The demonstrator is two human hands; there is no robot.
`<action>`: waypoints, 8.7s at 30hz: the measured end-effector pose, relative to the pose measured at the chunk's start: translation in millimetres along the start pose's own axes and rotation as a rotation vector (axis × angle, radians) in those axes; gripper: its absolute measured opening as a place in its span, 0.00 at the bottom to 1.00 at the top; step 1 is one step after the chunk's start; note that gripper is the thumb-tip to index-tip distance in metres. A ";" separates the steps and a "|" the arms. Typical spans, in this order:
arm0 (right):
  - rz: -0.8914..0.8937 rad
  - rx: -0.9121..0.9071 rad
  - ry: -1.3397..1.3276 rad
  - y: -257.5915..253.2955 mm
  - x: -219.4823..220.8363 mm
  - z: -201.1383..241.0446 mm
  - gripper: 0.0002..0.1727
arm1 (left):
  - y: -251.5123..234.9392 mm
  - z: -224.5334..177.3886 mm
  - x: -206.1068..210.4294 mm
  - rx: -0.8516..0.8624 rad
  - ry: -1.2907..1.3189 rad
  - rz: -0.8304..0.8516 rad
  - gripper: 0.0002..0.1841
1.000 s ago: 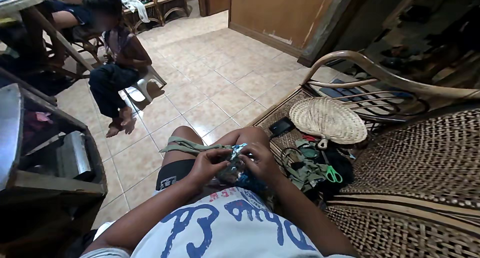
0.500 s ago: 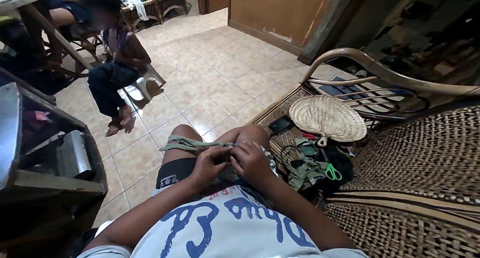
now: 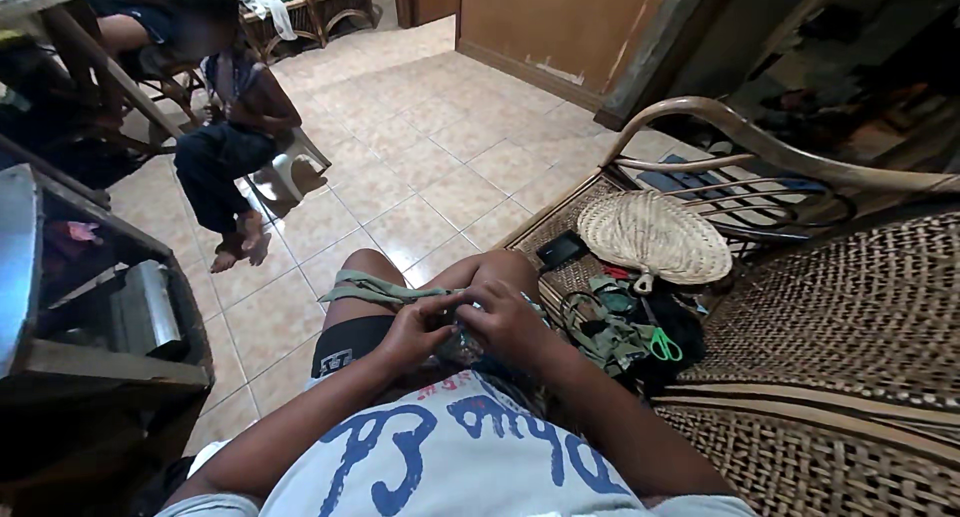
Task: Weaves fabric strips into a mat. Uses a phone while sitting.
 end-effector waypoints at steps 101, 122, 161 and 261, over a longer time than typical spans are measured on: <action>0.050 0.515 0.408 12.5 -61.1 -121.4 0.19 | -2.4 27.8 2.5 -0.456 0.477 -0.178 0.14; 0.245 0.303 -0.289 0.1 0.0 -34.8 0.12 | -3.7 20.0 0.0 -0.240 0.352 -0.227 0.10; -0.339 0.332 -0.325 4.2 3.7 -37.0 0.08 | -6.8 15.0 4.9 -0.417 0.493 0.096 0.12; -0.098 1.009 -0.837 12.2 16.2 -28.7 0.06 | -4.0 0.8 -2.0 -0.281 0.337 -0.007 0.14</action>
Point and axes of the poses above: each hand's wrist, its own y-axis away from the middle knuckle, its own x-axis out of the palm, z = x × y, the point moved 5 cm from there along -y, towards the middle knuckle, and after that the axes turned 13 degrees about -z, right-handed, at the moved point
